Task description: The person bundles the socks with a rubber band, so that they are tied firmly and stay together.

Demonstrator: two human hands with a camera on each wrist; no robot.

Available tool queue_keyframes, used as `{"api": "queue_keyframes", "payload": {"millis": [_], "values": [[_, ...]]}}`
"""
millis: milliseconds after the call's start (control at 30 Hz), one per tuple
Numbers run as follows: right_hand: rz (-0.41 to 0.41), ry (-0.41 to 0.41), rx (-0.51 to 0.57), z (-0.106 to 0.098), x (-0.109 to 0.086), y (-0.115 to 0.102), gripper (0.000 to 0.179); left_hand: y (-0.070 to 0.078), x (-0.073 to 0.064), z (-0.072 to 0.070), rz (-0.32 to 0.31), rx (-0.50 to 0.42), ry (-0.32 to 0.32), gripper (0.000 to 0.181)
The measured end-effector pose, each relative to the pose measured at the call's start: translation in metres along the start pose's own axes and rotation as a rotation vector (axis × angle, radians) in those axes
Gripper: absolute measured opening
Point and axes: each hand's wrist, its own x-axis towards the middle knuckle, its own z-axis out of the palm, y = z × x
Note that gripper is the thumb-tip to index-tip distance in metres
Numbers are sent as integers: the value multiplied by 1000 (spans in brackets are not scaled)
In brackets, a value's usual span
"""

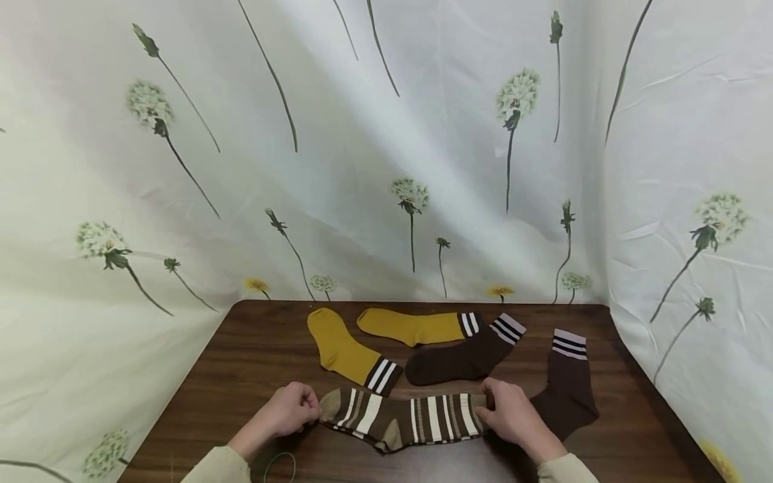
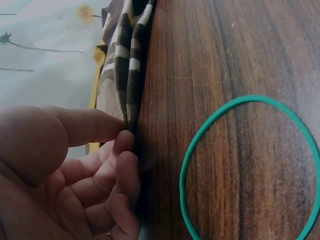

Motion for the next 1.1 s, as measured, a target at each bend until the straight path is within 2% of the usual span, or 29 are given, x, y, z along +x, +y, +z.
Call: {"api": "queue_keyframes", "payload": {"millis": [233,333,500,633,733,867,1000,1100], "values": [[43,-47,18,1,-3,-4,19,-3,-4,-5,41,-16,-54,21],[65,-29,-3,-1,-1,-10,16,-3,-1,-12,39,4,-46,25],[52,80,-40,-7,8,-30,14,-3,16,-29,-21,61,51,26],[12,131,-13,-5,16,-49,13,-7,34,-38,-30,115,140,22],[-3,129,22,2,22,-62,13,-15,49,-42,-34,127,180,19],[-34,88,67,11,31,-77,12,-26,66,-46,-50,137,223,14],[-86,59,86,22,42,-89,12,-28,79,-53,-116,155,267,10],[-104,40,93,30,51,-95,11,-26,88,-57,-167,167,293,15]]}}
